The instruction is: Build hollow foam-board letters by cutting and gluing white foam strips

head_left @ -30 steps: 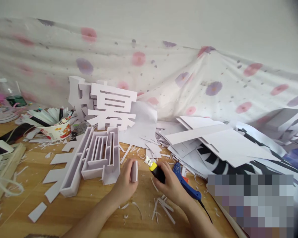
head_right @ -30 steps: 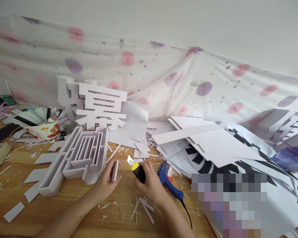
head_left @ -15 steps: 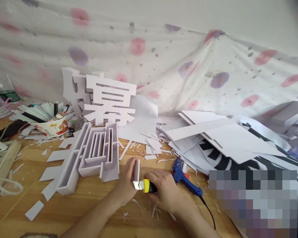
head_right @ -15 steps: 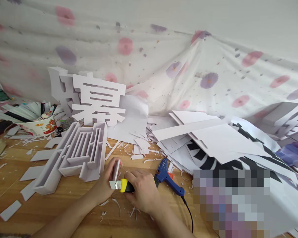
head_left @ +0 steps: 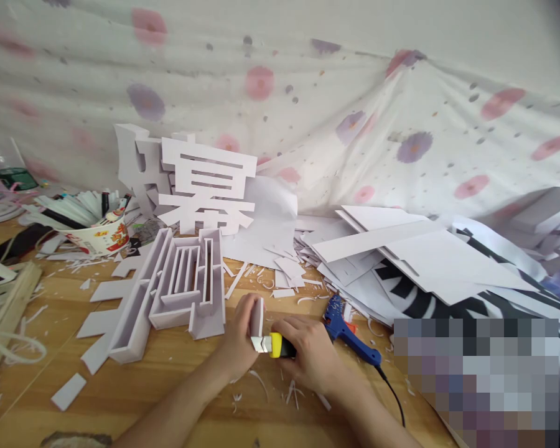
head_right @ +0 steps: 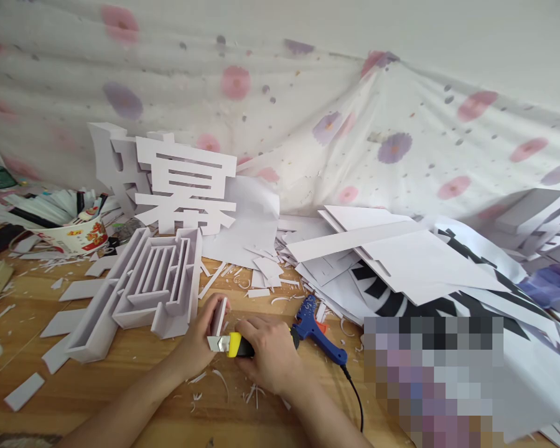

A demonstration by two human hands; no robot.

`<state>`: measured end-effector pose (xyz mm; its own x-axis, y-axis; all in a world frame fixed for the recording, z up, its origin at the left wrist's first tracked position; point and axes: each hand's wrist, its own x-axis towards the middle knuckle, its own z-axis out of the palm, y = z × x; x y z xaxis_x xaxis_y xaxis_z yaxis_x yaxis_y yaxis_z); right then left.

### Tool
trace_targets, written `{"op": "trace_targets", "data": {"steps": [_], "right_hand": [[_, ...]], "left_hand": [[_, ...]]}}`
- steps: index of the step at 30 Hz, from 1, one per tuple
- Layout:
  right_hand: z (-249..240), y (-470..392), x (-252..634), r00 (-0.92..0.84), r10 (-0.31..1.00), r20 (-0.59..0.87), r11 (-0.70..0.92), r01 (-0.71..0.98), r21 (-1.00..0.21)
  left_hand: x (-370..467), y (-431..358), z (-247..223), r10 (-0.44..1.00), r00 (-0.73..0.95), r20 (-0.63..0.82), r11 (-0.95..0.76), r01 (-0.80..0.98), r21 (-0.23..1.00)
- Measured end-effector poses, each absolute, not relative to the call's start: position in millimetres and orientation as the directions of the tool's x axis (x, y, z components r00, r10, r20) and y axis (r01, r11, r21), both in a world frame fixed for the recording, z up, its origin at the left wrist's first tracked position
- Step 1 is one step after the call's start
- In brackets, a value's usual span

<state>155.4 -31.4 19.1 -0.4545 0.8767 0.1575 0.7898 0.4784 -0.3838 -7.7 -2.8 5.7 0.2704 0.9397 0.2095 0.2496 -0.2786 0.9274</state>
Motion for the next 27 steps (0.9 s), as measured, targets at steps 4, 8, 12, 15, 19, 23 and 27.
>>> {"op": "trace_targets", "data": {"steps": [4,8,12,15,19,23,27], "right_hand": [[19.9,-31.0,155.3,-0.457,0.876,0.153,0.479,0.789,-0.385],[19.5,-30.9,154.8,-0.453,0.878,0.155,0.478,0.8,-0.364],[17.2,-31.5,154.0,-0.441,0.879,0.181,0.477,0.814,-0.333],[15.8,-32.3,152.6,-0.41,0.89,0.198,0.454,0.832,-0.317],[14.3,-33.9,149.7,-0.38,0.894,0.238,0.44,0.847,-0.299],[12.4,-35.4,147.7,-0.351,0.889,0.293,0.433,0.851,-0.297],[11.6,-35.0,148.1,-0.338,0.892,0.299,0.426,0.851,-0.307]], "left_hand": [[-8.8,-2.1,1.2,0.919,0.317,0.235,-0.323,0.264,0.909],[-9.9,-1.9,-4.2,0.913,0.323,0.251,-0.339,0.255,0.906],[-9.4,-2.4,-4.0,0.92,0.317,0.23,-0.323,0.283,0.903],[-8.0,-3.4,-1.5,0.933,0.278,0.229,-0.311,0.302,0.901],[-5.4,-5.9,-0.6,0.928,0.235,0.288,-0.354,0.327,0.876],[-3.6,-7.9,-1.8,0.915,0.239,0.324,-0.393,0.35,0.85],[-3.2,-9.0,-2.7,0.914,0.245,0.323,-0.397,0.379,0.836]]}}
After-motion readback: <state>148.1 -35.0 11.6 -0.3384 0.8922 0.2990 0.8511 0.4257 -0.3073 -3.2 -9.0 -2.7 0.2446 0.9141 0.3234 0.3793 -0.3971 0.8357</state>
